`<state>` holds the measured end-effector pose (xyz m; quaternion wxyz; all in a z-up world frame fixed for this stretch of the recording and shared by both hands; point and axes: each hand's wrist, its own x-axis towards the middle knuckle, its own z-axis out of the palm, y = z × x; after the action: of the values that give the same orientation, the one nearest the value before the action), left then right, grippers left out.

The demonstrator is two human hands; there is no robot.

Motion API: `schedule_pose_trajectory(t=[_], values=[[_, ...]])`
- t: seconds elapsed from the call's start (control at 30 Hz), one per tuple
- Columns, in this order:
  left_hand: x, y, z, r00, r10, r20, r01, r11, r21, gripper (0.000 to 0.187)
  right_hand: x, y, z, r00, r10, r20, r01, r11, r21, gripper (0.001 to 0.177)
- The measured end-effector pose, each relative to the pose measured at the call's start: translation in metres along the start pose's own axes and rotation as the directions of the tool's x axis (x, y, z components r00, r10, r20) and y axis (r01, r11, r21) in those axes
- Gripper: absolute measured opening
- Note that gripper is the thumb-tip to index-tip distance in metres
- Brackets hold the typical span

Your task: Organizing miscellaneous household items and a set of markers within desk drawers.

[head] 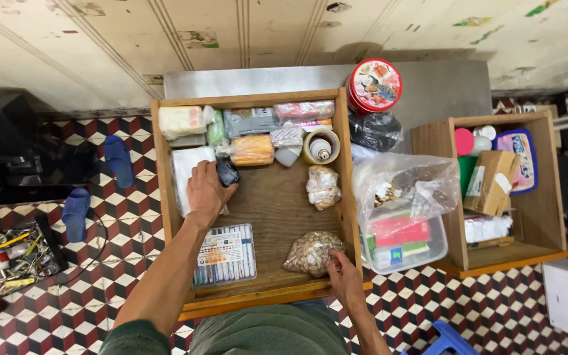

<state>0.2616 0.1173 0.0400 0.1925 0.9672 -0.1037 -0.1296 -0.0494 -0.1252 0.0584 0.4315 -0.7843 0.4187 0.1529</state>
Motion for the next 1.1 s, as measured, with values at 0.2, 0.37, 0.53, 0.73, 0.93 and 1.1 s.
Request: schedule_pose_trajectory(t=[0.2, 0.37, 0.53, 0.73, 0.93, 1.1], values=[[-0.043, 0.020, -0.001, 0.975, 0.103, 0.197, -0.117, 0.991, 0.059, 0.078, 0.003, 0.006, 0.004, 0.996, -0.051, -0.067, 0.052, 0.999, 0.013, 0.036], [-0.092, 0.075, 0.069, 0.894, 0.425, 0.141, -0.387, 0.892, -0.233, 0.077, 0.007, 0.015, 0.009, 0.995, -0.052, -0.089, 0.055, 0.998, 0.032, 0.035], [-0.099, 0.128, 0.096, 0.814, 0.498, 0.298, -0.411, 0.857, -0.310, 0.083, 0.006, 0.014, 0.008, 0.989, -0.085, -0.120, 0.092, 0.995, 0.048, 0.035], [-0.089, 0.159, 0.100, 0.752, 0.444, 0.487, -0.335, 0.894, -0.299, 0.090, 0.000, 0.002, 0.001, 0.989, -0.071, -0.132, 0.074, 0.997, 0.018, 0.033], [-0.098, 0.172, 0.104, 0.745, 0.438, 0.503, -0.262, 0.886, -0.383, 0.078, -0.004, -0.018, -0.009, 0.998, 0.006, -0.058, -0.003, 0.999, 0.046, 0.034], [-0.095, 0.179, 0.115, 0.783, 0.487, 0.386, -0.249, 0.815, -0.524, 0.072, -0.002, -0.011, -0.005, 1.000, 0.013, -0.027, -0.012, 1.000, 0.015, 0.036]])
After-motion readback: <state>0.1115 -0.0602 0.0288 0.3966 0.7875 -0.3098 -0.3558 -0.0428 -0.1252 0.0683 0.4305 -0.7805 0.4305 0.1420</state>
